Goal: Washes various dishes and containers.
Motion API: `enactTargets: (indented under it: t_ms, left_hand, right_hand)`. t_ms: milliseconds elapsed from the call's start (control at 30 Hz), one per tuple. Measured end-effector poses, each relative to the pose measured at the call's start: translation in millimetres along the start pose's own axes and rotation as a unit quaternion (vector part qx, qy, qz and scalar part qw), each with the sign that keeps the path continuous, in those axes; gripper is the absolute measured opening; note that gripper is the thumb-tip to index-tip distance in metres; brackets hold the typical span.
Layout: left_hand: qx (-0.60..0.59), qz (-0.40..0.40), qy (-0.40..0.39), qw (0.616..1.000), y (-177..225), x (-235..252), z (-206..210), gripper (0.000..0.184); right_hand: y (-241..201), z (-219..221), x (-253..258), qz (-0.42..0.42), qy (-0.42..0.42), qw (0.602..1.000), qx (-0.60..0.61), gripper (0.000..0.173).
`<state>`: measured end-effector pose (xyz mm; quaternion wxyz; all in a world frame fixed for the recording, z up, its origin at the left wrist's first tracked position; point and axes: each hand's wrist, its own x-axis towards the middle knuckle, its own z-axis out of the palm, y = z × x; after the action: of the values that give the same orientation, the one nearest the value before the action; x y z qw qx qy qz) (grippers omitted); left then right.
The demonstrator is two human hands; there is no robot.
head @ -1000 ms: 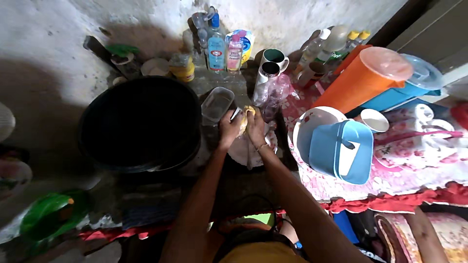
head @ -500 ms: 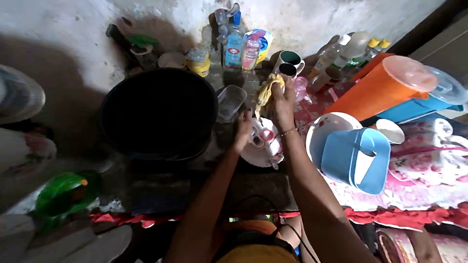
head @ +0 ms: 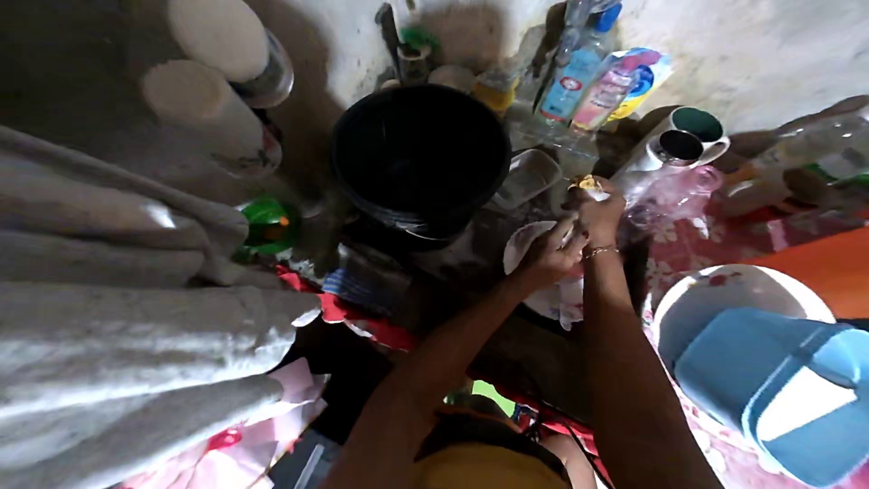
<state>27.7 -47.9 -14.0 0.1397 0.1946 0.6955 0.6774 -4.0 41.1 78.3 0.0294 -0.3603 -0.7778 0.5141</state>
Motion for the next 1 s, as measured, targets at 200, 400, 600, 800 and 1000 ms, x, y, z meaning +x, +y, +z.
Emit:
enactTargets:
  t_ms: [200,400,600,800,1000]
  left_hand:
    - [0.318,-0.126,-0.141,0.929,-1,-24,-28,0.038]
    - [0.427,-0.173,-0.177,0.87,-4,-37,-31,0.04]
    - [0.461,-0.17,-0.196,0.849,0,-43,-25,0.039]
    - [0.48,-0.131,-0.242,0.833,-6,-53,-18,0.036]
    - [0.448,-0.151,-0.232,0.85,19,-71,-25,0.035]
  right_hand:
    - [65,50,57,-0.184,-0.008,0.983,0.018,0.042]
    - [79,72,58,-0.18,-0.082,0.98,0.011,0.035]
    - [82,84,46,-0.19,-0.123,0.972,-0.064,0.04]
    - [74,84,34,-0.216,-0.251,0.925,-0.185,0.05]
    - [79,62,20,-0.214,-0.281,0.92,-0.172,0.044]
